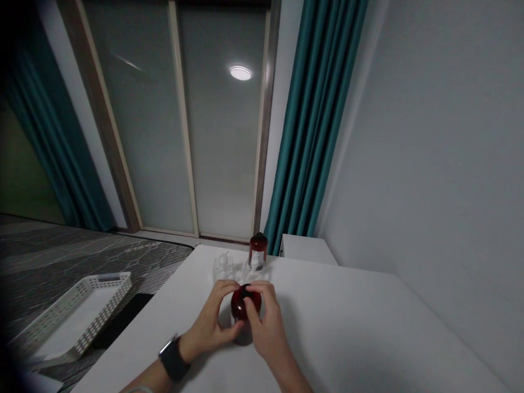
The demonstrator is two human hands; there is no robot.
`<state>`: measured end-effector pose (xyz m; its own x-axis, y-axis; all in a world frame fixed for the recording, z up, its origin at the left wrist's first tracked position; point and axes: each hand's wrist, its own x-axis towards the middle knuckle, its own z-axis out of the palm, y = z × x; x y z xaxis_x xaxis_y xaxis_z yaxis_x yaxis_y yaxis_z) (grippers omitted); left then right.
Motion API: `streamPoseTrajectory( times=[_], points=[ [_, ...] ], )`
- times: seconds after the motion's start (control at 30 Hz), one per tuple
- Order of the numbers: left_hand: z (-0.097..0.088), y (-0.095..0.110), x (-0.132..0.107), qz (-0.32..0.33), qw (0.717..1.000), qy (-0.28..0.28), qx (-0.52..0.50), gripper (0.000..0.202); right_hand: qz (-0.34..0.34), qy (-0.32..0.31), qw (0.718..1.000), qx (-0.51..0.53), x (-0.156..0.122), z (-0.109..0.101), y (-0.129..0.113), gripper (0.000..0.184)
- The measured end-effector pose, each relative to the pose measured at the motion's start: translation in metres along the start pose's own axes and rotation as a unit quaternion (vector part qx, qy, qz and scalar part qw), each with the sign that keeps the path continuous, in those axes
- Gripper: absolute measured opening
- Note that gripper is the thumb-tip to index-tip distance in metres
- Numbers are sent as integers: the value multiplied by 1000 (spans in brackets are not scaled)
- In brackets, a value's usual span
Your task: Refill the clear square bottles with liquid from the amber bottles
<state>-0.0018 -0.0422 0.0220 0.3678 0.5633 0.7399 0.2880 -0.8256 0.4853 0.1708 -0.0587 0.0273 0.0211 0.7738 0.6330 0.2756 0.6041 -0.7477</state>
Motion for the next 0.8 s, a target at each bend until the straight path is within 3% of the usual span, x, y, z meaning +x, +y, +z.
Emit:
streamPoseTrajectory(
  times=[0.27,0.8],
  points=[
    [-1,-2,-2,-11,1000,-19,-8,65,24,-35,999,15,-9,-2,2,20],
    [-2,-1,-2,-20,999,-30,-2,65,23,13,1000,9,-11,-1,0,21]
  ],
)
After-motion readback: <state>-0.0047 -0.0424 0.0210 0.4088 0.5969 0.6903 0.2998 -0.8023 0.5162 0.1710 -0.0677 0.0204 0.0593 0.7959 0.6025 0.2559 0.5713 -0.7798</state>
